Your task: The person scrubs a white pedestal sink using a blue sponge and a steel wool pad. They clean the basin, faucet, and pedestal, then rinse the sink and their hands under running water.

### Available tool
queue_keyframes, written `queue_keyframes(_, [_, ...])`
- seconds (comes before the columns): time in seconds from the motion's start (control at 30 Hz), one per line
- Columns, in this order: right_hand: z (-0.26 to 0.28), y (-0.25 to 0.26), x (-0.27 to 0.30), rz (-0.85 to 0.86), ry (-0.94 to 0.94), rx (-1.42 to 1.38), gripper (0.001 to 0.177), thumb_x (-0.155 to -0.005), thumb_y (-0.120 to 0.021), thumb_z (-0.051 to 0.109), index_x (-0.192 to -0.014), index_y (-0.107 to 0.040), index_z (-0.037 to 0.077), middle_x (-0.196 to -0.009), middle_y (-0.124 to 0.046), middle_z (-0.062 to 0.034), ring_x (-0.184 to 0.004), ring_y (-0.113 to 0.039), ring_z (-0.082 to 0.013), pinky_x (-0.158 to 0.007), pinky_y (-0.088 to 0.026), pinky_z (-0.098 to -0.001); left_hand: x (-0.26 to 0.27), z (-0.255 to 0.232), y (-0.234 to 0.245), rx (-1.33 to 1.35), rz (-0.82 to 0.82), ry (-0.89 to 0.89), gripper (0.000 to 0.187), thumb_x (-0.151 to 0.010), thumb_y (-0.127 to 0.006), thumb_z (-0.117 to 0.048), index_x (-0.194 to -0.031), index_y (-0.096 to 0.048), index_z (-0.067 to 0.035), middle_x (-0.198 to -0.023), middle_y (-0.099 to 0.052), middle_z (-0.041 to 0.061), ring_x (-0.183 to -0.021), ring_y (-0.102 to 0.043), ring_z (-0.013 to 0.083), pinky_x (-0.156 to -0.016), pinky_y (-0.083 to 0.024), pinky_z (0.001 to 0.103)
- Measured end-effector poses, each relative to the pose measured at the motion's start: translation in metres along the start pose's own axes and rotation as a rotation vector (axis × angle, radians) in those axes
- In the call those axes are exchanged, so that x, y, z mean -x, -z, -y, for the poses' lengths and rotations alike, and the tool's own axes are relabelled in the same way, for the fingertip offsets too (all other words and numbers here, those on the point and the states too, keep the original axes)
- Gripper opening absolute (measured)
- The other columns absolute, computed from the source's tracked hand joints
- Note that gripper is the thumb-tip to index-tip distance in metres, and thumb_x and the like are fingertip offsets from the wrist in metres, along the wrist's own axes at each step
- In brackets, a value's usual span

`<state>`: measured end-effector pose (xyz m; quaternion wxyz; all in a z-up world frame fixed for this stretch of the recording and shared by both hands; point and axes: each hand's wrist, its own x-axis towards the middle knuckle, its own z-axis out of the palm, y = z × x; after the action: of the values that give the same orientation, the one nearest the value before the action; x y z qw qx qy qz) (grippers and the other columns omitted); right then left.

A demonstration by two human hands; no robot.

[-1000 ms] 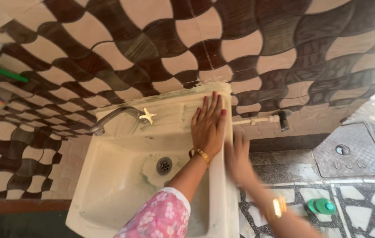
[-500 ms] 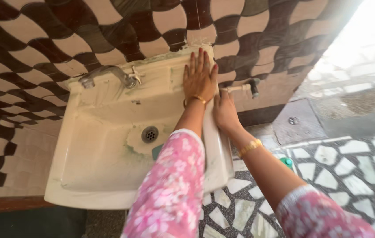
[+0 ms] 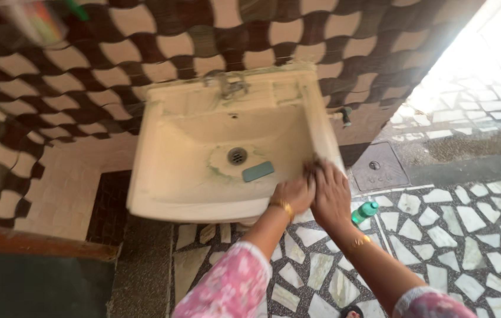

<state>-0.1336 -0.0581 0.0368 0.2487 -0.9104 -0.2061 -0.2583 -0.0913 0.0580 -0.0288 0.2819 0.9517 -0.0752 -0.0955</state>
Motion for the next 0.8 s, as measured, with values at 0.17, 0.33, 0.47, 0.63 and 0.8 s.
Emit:
queue_keyframes(0.17, [0.084, -0.031, 0.016, 0.154, 0.021, 0.083, 0.025, -0.095, -0.052, 0.022, -0.109, -0.065, 0.006, -0.112, -0.064, -0.0109, -0.108, -0.057, -0.0297, -0.097, -0.042, -0.043, 0.1, 0.062, 0.062, -0.218, -0.212, -0.13, 0.049, -0.101, -0.039, -0.035, -0.075, -0.072, -0.009, -0.076, -0.073, 0.019, -0.071, -0.072, 0.0353, -0.068, -0.057, 0.051])
queue_keyframes(0.33, [0.19, -0.095, 0.0, 0.332, 0.09, 0.02, 0.024, -0.095, -0.051, 0.023, -0.103, -0.067, 0.006, -0.105, -0.065, -0.0112, -0.099, -0.06, -0.0309, -0.086, -0.046, -0.0427, 0.163, 0.161, 0.137, -0.425, -0.335, 0.006, 0.042, -0.096, -0.048, -0.035, -0.075, -0.073, -0.009, -0.081, -0.073, 0.018, -0.079, -0.07, 0.0353, -0.075, -0.055, 0.049])
queue_keyframes(0.47, [0.251, -0.135, -0.016, 0.331, 0.129, -0.01, 0.023, -0.096, -0.05, 0.021, -0.1, -0.066, 0.006, -0.1, -0.065, -0.0134, -0.094, -0.062, -0.0304, -0.081, -0.05, -0.043, 0.185, 0.213, 0.185, -0.38, -0.585, -0.211, 0.04, -0.1, -0.044, -0.025, -0.082, -0.074, -0.005, -0.094, -0.075, 0.016, -0.109, -0.069, 0.0299, -0.118, -0.036, 0.047])
queue_keyframes(0.63, [0.21, -0.161, 0.006, 0.306, 0.221, -0.048, 0.018, -0.093, -0.053, 0.019, -0.094, -0.065, 0.005, -0.095, -0.066, -0.0152, -0.089, -0.064, -0.0319, -0.078, -0.051, -0.0429, 0.188, 0.206, 0.144, -0.362, -0.713, -0.017, 0.037, -0.1, -0.046, -0.023, -0.085, -0.075, -0.005, -0.091, -0.074, 0.015, -0.095, -0.067, 0.031, -0.114, -0.038, 0.048])
queue_keyframes(0.8, [0.056, -0.084, 0.02, 0.132, 0.338, -0.079, 0.028, -0.08, -0.059, 0.013, -0.104, -0.068, 0.0, -0.108, -0.069, -0.0193, -0.101, -0.063, -0.0363, -0.091, -0.049, -0.0471, 0.114, 0.086, 0.038, -0.155, -0.893, -0.147, 0.028, -0.085, -0.064, -0.033, -0.067, -0.07, -0.013, -0.068, -0.067, 0.012, -0.063, -0.063, 0.0303, -0.067, -0.05, 0.046])
